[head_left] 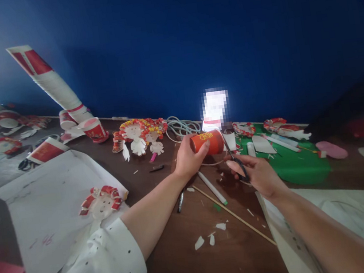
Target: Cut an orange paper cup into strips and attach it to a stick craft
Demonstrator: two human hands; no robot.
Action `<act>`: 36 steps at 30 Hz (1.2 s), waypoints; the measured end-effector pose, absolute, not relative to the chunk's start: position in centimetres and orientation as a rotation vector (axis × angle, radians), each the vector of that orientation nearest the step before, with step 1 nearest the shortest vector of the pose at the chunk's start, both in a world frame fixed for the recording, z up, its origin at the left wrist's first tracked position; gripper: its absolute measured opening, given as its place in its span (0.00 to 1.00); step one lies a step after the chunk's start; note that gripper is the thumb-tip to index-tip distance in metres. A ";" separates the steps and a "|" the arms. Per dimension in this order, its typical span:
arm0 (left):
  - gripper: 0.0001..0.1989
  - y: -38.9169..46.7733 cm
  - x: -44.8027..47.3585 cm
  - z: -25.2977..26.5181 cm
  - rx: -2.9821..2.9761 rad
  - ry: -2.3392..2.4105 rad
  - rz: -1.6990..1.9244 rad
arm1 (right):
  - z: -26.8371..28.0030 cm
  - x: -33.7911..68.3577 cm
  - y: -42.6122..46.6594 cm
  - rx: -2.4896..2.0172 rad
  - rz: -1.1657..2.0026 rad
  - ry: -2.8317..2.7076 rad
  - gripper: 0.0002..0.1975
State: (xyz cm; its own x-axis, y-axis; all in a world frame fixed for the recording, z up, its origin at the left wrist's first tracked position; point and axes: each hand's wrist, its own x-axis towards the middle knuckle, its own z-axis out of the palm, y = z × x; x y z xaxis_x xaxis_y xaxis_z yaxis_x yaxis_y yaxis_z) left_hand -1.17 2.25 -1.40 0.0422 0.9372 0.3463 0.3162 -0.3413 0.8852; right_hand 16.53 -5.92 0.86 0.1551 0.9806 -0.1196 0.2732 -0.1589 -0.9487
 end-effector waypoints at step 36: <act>0.25 2.1 -1.3 -1.5 1.820 1.107 1.306 | 1.2 16.7 -5.9 -1.556 1.140 -1.118 0.20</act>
State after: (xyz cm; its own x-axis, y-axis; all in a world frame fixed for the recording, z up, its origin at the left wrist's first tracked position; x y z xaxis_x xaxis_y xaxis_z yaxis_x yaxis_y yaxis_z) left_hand -1.33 2.12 -1.49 0.1549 0.8943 0.4198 0.2681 -0.4471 0.8534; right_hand 16.73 -5.93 1.25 0.1728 0.9685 -0.1792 0.1601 -0.2071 -0.9651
